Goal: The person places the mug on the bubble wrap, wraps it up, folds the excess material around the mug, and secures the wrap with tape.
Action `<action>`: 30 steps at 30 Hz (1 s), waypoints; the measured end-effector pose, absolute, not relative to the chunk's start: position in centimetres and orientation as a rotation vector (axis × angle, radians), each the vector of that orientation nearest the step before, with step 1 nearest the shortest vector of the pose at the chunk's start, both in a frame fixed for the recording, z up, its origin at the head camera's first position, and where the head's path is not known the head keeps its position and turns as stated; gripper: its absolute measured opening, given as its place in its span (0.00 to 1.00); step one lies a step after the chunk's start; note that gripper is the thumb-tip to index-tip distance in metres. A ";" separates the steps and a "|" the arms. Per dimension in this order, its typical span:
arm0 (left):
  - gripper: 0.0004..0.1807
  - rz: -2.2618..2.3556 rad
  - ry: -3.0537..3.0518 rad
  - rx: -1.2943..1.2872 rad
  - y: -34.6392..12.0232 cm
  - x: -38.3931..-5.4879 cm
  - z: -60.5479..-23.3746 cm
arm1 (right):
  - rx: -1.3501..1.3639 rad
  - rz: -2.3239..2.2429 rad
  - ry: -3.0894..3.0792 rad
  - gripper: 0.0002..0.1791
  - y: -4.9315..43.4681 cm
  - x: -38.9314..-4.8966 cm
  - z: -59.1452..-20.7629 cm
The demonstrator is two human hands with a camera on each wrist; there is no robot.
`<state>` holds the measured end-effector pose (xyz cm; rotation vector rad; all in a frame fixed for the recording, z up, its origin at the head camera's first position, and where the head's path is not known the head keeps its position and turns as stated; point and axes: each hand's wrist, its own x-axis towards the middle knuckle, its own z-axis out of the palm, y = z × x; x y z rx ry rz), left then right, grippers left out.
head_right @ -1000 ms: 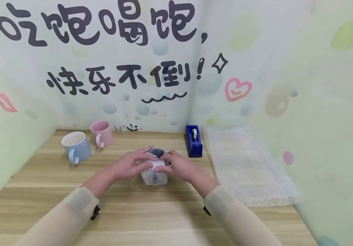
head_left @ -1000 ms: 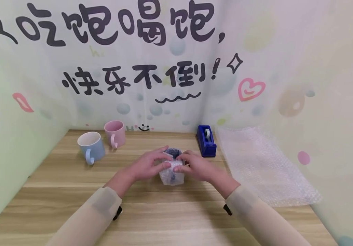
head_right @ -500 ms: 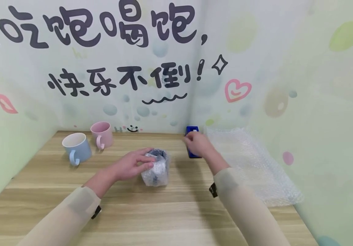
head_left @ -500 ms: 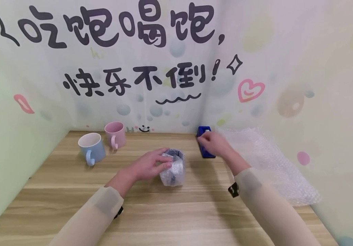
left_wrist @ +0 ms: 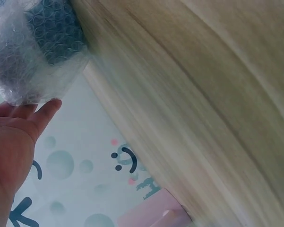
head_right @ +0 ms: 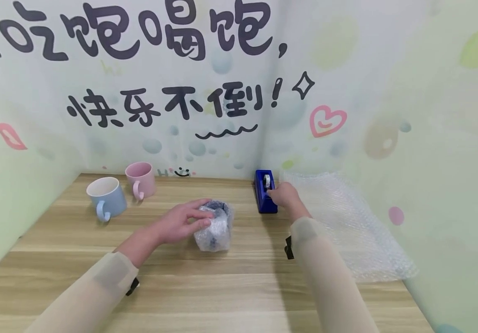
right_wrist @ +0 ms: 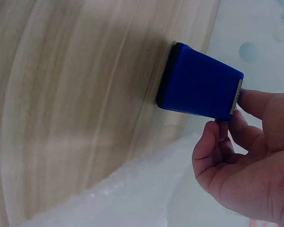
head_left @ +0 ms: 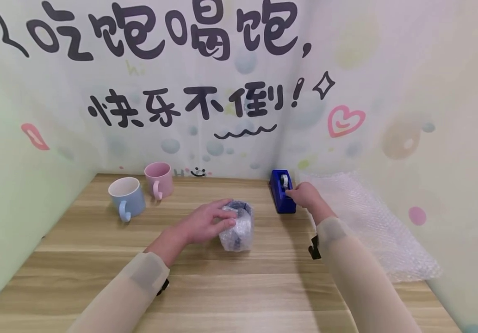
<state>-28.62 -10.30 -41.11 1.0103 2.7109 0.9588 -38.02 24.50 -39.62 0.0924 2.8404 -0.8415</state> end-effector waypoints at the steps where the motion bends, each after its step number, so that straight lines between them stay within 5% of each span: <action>1: 0.24 0.959 2.714 1.011 -10.3 -28.6 -41.1 | 0.111 -0.873 2.834 0.28 24.4 -38.0 -39.7; 24: 0.23 0.994 2.722 1.030 -10.4 -28.5 -41.4 | 0.296 -1.015 2.797 0.20 23.3 -39.1 -40.0; 30: 0.24 1.000 2.725 1.025 -10.4 -28.5 -41.4 | 0.242 -1.131 2.716 0.32 23.3 -38.9 -38.9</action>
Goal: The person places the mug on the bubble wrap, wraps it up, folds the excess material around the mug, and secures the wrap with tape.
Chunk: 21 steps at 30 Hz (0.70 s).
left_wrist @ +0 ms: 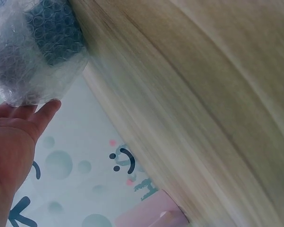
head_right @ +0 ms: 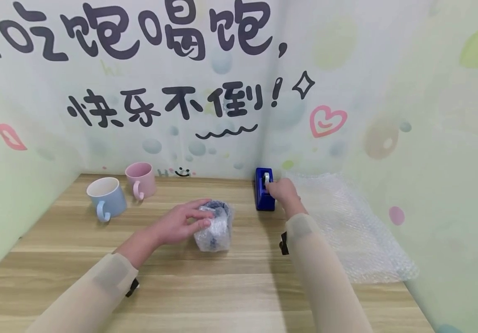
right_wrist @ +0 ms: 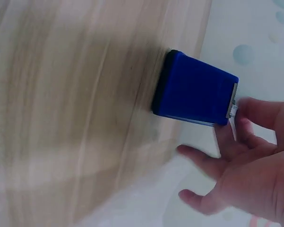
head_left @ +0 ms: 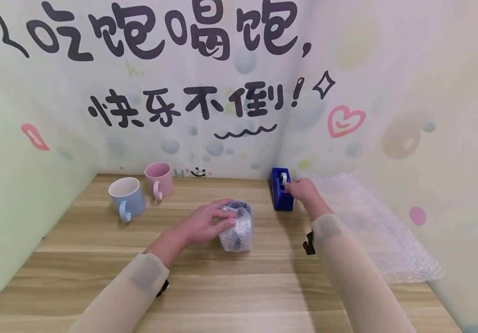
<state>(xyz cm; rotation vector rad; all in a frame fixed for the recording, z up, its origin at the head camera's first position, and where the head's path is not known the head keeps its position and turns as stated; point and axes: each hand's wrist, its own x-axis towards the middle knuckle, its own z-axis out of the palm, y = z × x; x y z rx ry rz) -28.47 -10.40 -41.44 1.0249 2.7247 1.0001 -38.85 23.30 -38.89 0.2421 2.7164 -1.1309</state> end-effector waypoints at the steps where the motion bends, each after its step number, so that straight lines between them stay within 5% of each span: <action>1: 0.24 0.999 2.726 1.025 -10.4 -28.5 -41.4 | 0.213 -1.151 2.703 0.32 23.4 -38.9 -38.6; 12: 0.24 1.017 2.722 1.013 -10.3 -28.4 -41.5 | 0.395 -1.194 2.673 0.19 22.2 -37.5 -37.8; 21: 0.23 1.025 2.734 1.005 -10.3 -28.5 -41.7 | 0.497 -1.469 2.572 0.28 21.2 -35.7 -37.8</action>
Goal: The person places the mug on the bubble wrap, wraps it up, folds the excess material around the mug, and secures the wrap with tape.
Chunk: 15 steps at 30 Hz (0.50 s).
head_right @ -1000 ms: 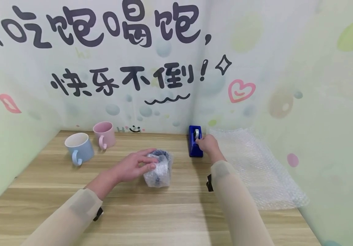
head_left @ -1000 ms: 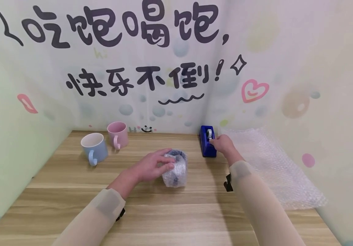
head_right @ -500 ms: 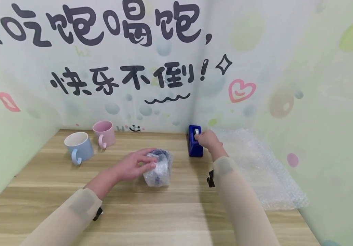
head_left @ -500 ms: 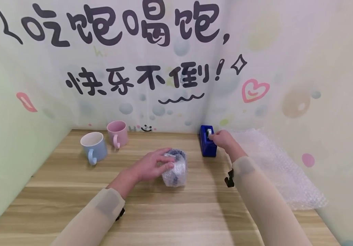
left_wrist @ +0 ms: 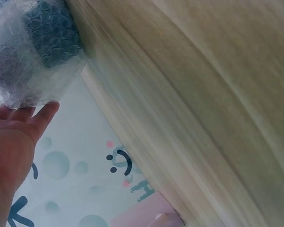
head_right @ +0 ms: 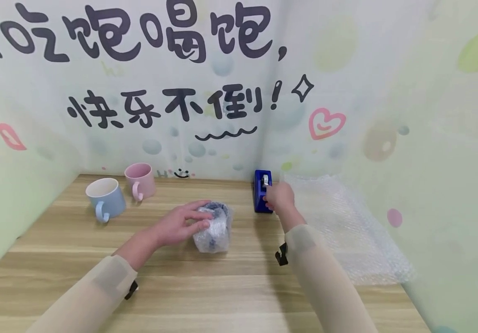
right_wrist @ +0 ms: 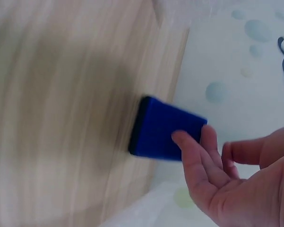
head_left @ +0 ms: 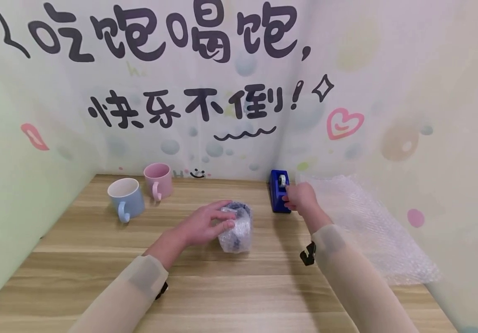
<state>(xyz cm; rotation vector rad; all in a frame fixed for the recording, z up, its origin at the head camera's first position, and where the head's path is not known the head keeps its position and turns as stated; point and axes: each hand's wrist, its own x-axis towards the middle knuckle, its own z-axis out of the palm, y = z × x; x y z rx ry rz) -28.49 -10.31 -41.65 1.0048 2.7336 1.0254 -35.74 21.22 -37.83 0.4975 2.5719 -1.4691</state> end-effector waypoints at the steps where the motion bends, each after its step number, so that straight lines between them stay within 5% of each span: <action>1: 0.23 1.028 2.734 1.003 -10.3 -28.5 -41.7 | 0.502 -1.512 2.564 0.27 21.0 -35.4 -38.0; 10: 0.23 1.048 2.728 0.988 -10.3 -28.5 -41.9 | 0.417 -2.144 2.284 0.06 20.0 -32.3 -40.2; 15: 0.23 1.059 2.734 1.000 -10.4 -28.5 -41.9 | 0.324 -2.341 2.028 0.03 20.8 -31.6 -41.2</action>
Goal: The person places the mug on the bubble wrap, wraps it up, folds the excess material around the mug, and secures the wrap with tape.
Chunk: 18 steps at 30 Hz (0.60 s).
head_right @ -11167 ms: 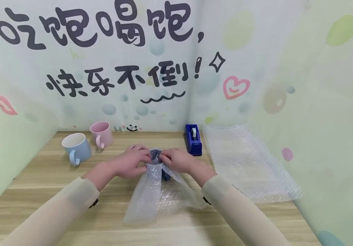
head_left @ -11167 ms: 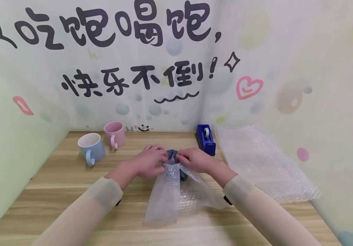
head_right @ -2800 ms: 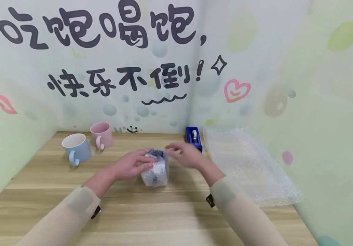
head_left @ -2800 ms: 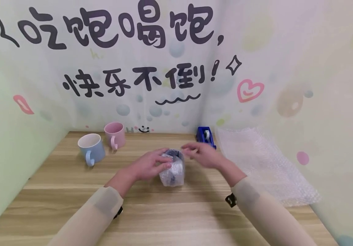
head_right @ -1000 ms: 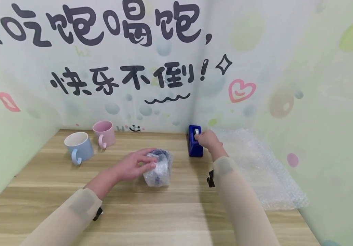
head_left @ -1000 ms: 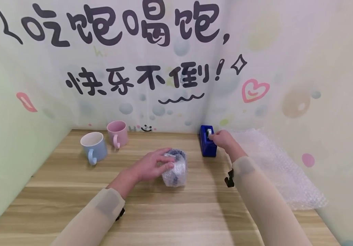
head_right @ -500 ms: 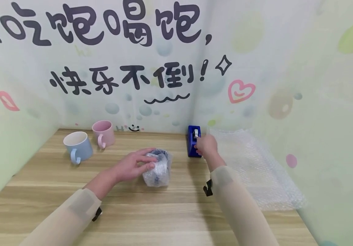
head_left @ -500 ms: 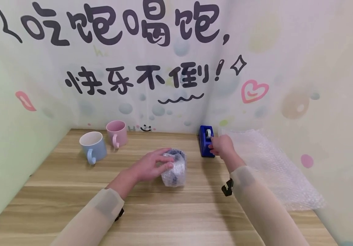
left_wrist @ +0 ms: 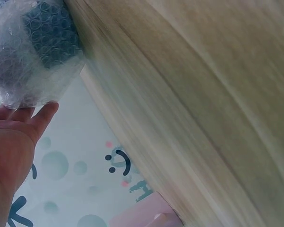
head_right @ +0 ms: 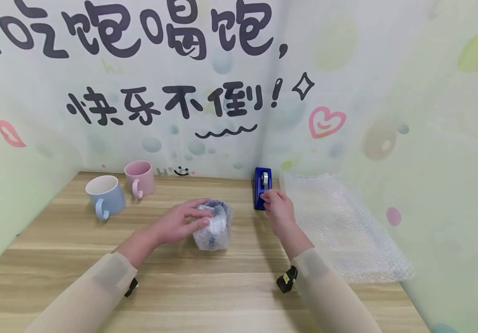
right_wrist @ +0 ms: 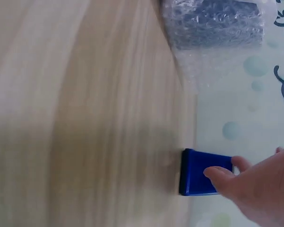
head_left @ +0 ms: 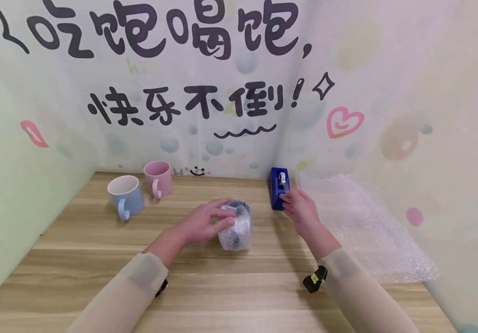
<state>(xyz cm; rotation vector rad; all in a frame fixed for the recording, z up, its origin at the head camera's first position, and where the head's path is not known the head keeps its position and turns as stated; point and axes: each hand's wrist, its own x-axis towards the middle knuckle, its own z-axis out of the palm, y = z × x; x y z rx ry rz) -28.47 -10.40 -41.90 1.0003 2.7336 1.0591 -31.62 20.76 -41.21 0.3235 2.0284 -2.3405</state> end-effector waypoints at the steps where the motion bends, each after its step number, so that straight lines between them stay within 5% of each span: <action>1: 0.23 1.064 2.733 0.999 -10.4 -28.5 -41.8 | 0.304 -2.357 1.991 0.03 20.9 -31.6 -41.3; 8: 0.22 1.079 2.735 0.992 -10.6 -28.6 -41.8 | 0.158 -2.461 1.810 0.03 21.3 -31.5 -41.9; 18: 0.20 1.094 2.736 1.034 -10.5 -28.5 -41.8 | -0.048 -2.536 1.641 0.23 21.5 -29.9 -42.1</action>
